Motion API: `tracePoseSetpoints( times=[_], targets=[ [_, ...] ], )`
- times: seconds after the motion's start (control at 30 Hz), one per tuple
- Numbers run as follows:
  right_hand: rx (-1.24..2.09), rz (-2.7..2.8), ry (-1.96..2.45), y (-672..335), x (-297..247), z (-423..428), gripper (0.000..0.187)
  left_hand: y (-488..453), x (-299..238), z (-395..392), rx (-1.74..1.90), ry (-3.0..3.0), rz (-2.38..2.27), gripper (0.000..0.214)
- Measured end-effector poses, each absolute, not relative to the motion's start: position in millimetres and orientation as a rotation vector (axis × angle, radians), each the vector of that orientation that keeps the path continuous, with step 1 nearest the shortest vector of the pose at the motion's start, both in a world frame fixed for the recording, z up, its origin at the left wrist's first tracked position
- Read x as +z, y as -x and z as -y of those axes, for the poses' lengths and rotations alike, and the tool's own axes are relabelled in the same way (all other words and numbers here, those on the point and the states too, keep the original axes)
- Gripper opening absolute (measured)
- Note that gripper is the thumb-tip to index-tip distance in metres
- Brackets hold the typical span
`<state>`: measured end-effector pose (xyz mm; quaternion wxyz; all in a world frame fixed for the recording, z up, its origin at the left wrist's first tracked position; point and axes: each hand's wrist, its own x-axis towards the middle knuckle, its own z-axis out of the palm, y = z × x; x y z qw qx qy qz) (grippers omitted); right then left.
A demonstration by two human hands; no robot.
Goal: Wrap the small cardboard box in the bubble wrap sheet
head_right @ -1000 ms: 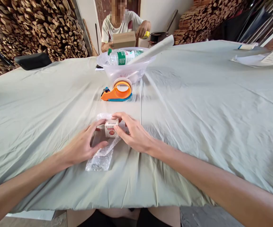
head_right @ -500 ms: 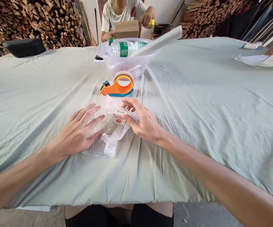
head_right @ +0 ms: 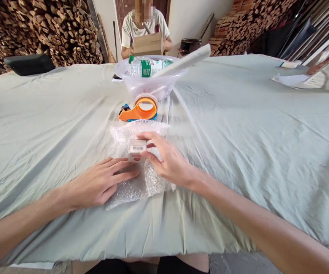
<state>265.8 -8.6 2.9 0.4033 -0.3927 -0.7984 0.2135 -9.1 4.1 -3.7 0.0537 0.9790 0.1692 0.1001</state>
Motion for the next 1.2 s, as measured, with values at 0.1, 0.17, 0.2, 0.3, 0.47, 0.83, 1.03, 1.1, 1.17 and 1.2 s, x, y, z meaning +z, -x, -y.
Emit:
tracePoseSetpoints(
  times=[0.1, 0.17, 0.2, 0.3, 0.47, 0.83, 1.03, 1.1, 1.17, 1.2],
  targets=[
    [0.519, 2.089, 1.007, -263.0, -3.8, 7.1, 0.035, 8.1, -7.3, -3.5, 0.517, -2.814, -0.628, 0.026],
    [0.501, 2.094, 1.001, -263.8, -6.3, 5.2, 0.035, 8.8, -9.4, -4.7, 0.625, -2.749, -0.757, 0.016],
    [0.495, 2.101, 1.007, -264.6, -7.1, 4.3, 0.036, 9.4, -10.0, -5.7, 0.659, -2.735, -0.811, 0.018],
    [0.495, 2.127, 1.062, -267.5, -9.4, 1.8, 0.046, 11.7, -10.2, -10.3, 0.685, -2.73, -0.887, 0.047],
    [0.486, 2.081, 1.141, -269.3, -12.8, -3.4, 0.052, 16.6, -10.5, -19.3, 0.468, -2.76, -0.879, 0.083],
    [0.273, 1.982, 1.187, -261.4, -12.0, -3.7, 0.048, 18.3, -10.9, -18.4, 0.303, -2.821, -0.866, 0.091],
    [0.053, 1.735, 1.439, -308.2, -12.6, -29.5, 0.049, 23.8, -8.3, -23.5, 0.326, -2.809, -0.971, 0.056],
    [0.055, 1.75, 1.5, -320.0, -16.5, -36.0, 0.049, 24.3, -7.8, -25.3, 0.367, -2.776, -1.005, 0.048],
    [0.066, 1.787, 1.548, -324.6, -20.0, -38.7, 0.048, 23.6, -8.0, -26.8, 0.426, -2.753, -1.027, 0.047],
    [0.064, 1.803, 1.566, -324.4, -20.9, -38.8, 0.049, 22.9, -8.4, -27.3, 0.46, -2.757, -1.032, 0.047]
  ],
)
